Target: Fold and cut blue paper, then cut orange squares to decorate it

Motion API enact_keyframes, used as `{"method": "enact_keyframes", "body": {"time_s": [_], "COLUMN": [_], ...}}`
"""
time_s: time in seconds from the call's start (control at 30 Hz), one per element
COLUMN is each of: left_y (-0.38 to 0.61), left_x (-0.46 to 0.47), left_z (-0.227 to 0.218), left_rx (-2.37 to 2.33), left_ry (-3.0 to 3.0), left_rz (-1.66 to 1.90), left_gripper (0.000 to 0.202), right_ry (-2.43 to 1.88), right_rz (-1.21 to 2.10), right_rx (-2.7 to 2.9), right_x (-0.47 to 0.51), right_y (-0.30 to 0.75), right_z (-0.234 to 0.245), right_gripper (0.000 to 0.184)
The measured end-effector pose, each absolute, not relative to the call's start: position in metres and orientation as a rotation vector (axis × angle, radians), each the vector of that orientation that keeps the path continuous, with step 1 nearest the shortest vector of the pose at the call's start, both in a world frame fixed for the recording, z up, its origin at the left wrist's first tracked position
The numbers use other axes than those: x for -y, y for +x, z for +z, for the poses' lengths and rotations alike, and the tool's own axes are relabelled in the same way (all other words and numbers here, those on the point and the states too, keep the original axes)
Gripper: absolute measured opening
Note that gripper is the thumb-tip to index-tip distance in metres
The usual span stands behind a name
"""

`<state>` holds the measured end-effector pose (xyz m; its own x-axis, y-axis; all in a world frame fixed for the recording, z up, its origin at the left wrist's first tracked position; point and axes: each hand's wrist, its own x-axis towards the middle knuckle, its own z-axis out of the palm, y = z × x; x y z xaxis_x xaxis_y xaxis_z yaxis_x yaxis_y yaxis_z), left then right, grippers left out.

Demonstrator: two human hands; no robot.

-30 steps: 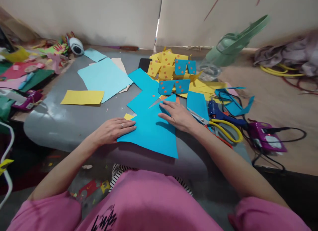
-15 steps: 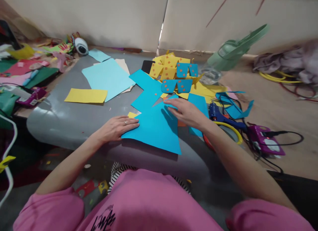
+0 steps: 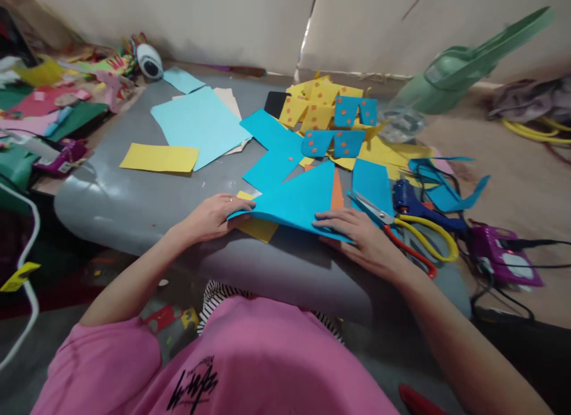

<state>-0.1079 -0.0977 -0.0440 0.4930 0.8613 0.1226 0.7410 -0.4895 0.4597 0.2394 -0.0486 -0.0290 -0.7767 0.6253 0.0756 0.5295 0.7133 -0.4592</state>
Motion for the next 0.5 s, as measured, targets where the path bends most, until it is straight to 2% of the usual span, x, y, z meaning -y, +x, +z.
{"method": "enact_keyframes", "body": {"time_s": [0.1,0.27,0.5], "left_y": [-0.107,-0.109,-0.100], "left_x": [0.094,0.086,0.077], "left_z": [-0.042,-0.040,-0.037], "left_rx": [-1.421,-1.656,-1.826], "left_ry": [2.236,2.142,2.107], "left_rz": [0.597,0.698,0.537], "left_gripper": [0.033,0.046,0.047], "right_ry": [-1.059,-1.218,-1.305], "right_rz": [0.535,0.442,0.375], "right_rx": [2.567,2.421,2.378], "right_x": [0.043,0.041,0.046], "right_y": [0.231,0.222,0.216], "right_z": [-0.037,-0.044,-0.049], "right_gripper": [0.042,0.054,0.046]}}
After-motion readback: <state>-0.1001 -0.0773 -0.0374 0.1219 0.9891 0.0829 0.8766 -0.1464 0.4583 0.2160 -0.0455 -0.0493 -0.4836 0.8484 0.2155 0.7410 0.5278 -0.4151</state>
